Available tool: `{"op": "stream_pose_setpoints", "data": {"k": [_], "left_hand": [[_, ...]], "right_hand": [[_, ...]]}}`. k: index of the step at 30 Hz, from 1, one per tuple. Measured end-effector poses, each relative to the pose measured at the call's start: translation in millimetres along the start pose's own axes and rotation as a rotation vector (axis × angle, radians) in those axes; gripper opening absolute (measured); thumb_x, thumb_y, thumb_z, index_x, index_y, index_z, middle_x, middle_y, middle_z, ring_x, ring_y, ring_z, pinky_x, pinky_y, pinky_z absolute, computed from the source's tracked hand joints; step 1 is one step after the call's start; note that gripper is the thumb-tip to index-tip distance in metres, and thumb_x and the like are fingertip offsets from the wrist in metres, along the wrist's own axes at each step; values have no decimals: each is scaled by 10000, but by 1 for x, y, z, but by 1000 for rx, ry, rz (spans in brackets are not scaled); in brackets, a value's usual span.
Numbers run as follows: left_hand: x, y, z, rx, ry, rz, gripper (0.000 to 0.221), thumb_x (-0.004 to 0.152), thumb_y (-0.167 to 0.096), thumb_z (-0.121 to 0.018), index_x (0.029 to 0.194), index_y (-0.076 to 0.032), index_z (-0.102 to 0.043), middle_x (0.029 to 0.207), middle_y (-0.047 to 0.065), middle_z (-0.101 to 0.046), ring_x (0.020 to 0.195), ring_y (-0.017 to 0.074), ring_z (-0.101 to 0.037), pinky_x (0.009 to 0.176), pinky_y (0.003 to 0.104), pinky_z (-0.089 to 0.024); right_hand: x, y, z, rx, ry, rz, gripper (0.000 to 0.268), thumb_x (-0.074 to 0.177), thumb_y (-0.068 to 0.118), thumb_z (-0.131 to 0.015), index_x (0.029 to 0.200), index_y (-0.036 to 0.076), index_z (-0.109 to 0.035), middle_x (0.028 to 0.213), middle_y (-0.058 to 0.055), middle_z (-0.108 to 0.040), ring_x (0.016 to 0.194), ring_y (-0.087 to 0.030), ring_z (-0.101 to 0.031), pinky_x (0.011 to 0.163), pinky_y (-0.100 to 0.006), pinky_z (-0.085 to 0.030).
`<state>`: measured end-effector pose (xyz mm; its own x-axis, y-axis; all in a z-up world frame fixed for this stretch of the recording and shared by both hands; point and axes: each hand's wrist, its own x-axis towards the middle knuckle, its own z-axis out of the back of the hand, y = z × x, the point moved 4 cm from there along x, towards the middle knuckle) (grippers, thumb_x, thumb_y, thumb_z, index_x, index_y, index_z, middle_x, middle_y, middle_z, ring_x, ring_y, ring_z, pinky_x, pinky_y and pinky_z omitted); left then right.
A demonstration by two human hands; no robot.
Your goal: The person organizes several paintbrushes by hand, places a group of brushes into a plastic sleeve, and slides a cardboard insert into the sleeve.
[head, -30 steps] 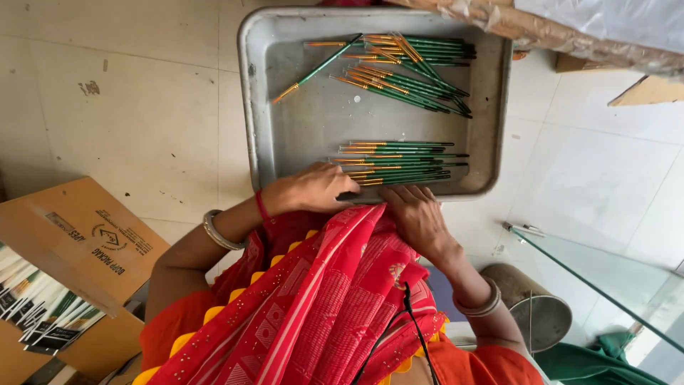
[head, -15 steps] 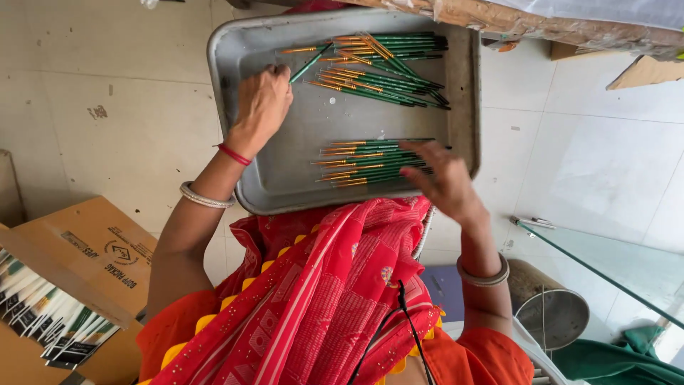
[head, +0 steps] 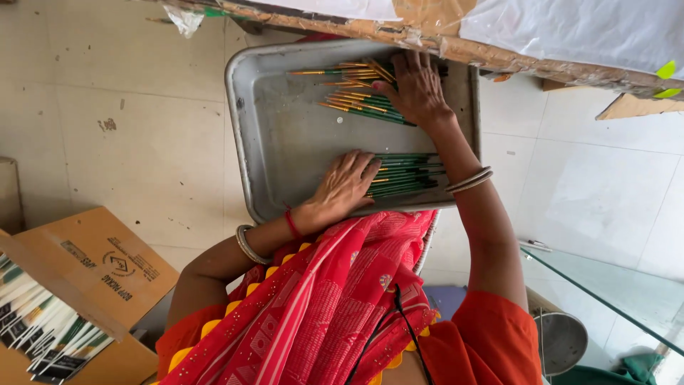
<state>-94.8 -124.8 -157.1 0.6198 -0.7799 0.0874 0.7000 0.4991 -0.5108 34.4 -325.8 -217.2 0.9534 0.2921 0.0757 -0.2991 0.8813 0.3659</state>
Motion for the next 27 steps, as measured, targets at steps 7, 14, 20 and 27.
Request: {"op": "stream_pose_setpoints", "data": {"k": [7, 14, 20, 27], "left_hand": [[-12, 22, -19, 108, 13, 146, 631, 680, -199, -874, 1196, 7, -576, 1217, 161, -525, 1158, 334, -524, 987, 458, -452], [-17, 33, -8, 242, -97, 359, 549, 705, -144, -856, 1133, 0, -544, 1092, 164, -540, 1005, 309, -582, 854, 429, -503], [-32, 28, 36, -12, -160, 336, 528, 715, -121, -874, 1073, -9, -503, 1015, 178, -561, 912, 333, -617, 752, 438, -523], [-67, 63, 68, -234, -485, 424, 431, 853, -86, -821, 1137, -57, -499, 1069, 107, -620, 935, 260, -672, 779, 387, -564]], "right_hand": [[-58, 72, 30, -10, 265, 27, 790, 879, 666, -671, 1271, -11, -557, 1200, -233, -500, 1116, -425, -511, 952, -545, -445], [-110, 111, 6, -44, 468, -27, 905, 611, 442, -901, 1259, -17, -467, 1183, -201, -508, 1134, -387, -523, 952, -505, -481], [-88, 137, -1, -78, 419, -89, 804, 578, 222, -924, 1204, -10, -476, 1155, -199, -523, 1083, -385, -560, 867, -492, -553], [-66, 116, -30, -75, 322, -80, 291, 779, 129, -749, 999, -3, -613, 912, -217, -681, 758, -415, -707, 689, -508, -589]]}}
